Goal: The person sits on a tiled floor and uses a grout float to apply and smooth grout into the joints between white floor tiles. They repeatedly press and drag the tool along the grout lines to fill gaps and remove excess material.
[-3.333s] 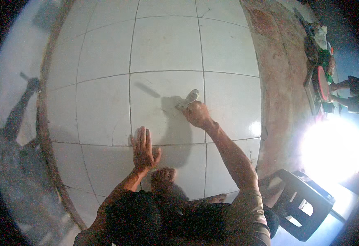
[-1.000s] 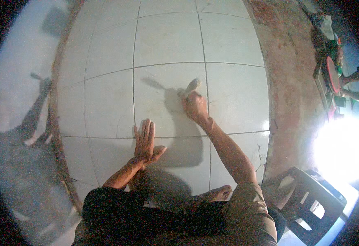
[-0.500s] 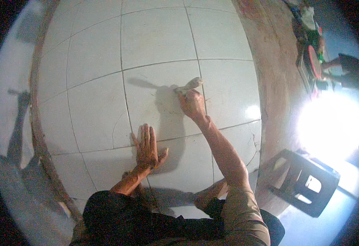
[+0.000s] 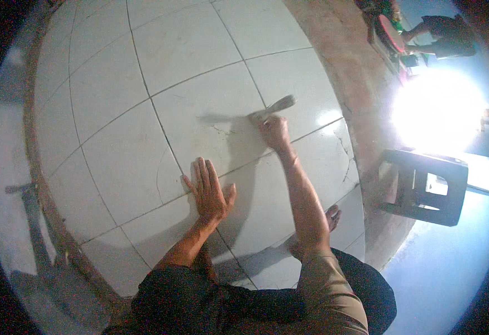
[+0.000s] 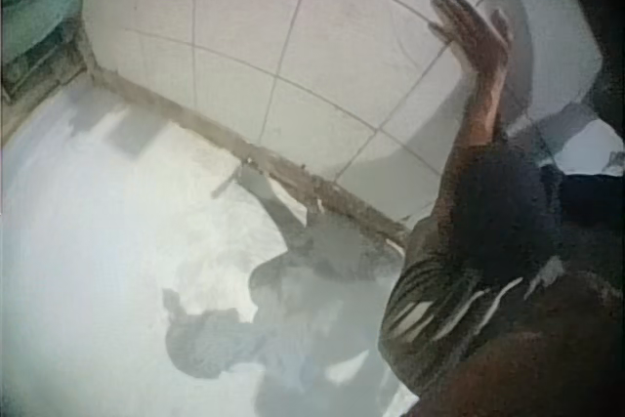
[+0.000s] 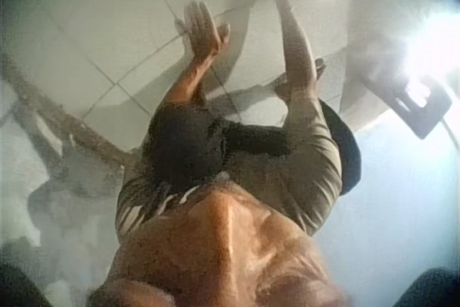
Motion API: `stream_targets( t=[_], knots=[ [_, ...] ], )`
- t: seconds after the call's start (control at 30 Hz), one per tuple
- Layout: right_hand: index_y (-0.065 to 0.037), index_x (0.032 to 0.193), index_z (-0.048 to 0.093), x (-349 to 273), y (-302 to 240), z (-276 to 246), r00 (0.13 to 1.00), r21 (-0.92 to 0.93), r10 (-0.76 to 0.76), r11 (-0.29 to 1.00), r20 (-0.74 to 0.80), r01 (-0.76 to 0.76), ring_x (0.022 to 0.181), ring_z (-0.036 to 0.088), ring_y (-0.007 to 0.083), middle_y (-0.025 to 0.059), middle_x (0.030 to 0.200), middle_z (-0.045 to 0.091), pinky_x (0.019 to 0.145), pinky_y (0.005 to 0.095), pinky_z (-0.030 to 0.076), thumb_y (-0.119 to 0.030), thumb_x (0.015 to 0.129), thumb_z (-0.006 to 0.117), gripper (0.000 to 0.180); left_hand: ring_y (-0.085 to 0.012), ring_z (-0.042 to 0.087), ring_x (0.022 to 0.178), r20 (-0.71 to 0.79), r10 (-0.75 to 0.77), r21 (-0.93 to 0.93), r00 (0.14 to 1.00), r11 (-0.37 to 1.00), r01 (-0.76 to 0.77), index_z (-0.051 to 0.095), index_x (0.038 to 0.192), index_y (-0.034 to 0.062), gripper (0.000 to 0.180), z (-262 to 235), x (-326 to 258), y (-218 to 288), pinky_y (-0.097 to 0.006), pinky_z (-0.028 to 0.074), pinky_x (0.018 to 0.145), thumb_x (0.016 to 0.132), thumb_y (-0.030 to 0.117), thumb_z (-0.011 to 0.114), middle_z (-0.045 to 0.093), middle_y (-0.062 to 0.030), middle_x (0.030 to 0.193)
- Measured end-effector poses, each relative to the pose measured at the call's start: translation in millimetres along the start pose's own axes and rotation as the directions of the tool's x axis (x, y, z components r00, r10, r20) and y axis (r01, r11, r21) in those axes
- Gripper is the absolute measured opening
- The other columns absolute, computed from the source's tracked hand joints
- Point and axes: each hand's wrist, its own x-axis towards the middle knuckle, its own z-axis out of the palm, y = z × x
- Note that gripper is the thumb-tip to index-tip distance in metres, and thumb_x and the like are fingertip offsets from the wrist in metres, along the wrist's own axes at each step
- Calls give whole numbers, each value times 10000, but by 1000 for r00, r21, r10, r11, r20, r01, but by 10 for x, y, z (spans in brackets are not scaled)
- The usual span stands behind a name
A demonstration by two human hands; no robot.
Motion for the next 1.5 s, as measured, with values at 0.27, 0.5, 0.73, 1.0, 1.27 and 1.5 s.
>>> stream_targets(
  t=[0.27,0.5,0.73,1.0,1.27,1.5],
  knots=[
    [-68,1054,788,-184,-181,56,967,63,253,965,-3,-253,772,750,213,178,887,774,648,388,580,-284,948,695,258,-453,120,1559,-70,66,-63,995,996,-70,226,1554,-123,919,85,-62,-110,-749,-20,1176,938,471,561,167,-320,1652],
    [-19,1009,764,-206,-172,197,996,95,69,993,-61,-63,665,669,172,153,795,748,632,382,548,-233,924,723,234,-454,126,1557,-88,74,-96,993,992,-82,239,1553,-119,920,109,-67,-114,-753,-13,1175,917,454,579,181,-316,1649],
    [-19,1012,768,-180,-119,276,998,121,43,992,-41,-38,620,665,182,166,760,726,560,358,519,-246,947,702,245,-468,108,1555,-36,93,-45,995,994,-95,223,1560,-115,910,128,-42,-50,-765,-25,1163,928,447,558,162,-324,1651],
    [40,731,605,-118,-365,333,990,140,-58,987,-127,76,529,555,187,169,606,591,483,398,445,-199,914,747,332,-501,83,1547,-34,91,-33,995,995,-92,201,1565,-117,901,136,-84,-127,-802,-28,1132,939,440,533,122,-339,1653],
    [2,968,741,-29,-378,463,998,36,-58,998,18,57,803,727,342,203,886,713,710,436,565,-216,952,662,233,-490,88,1550,-2,86,-2,996,996,-86,215,1561,-117,903,65,-65,-38,-799,-33,1135,927,433,550,141,-335,1649],
    [-14,967,735,28,-481,510,995,-99,-60,993,85,68,822,728,357,215,920,722,702,438,564,-192,937,680,189,-465,74,1562,-60,92,17,994,996,-91,227,1563,-107,941,104,-72,-83,-777,-45,1155,893,445,587,135,-309,1663]
  ],
)
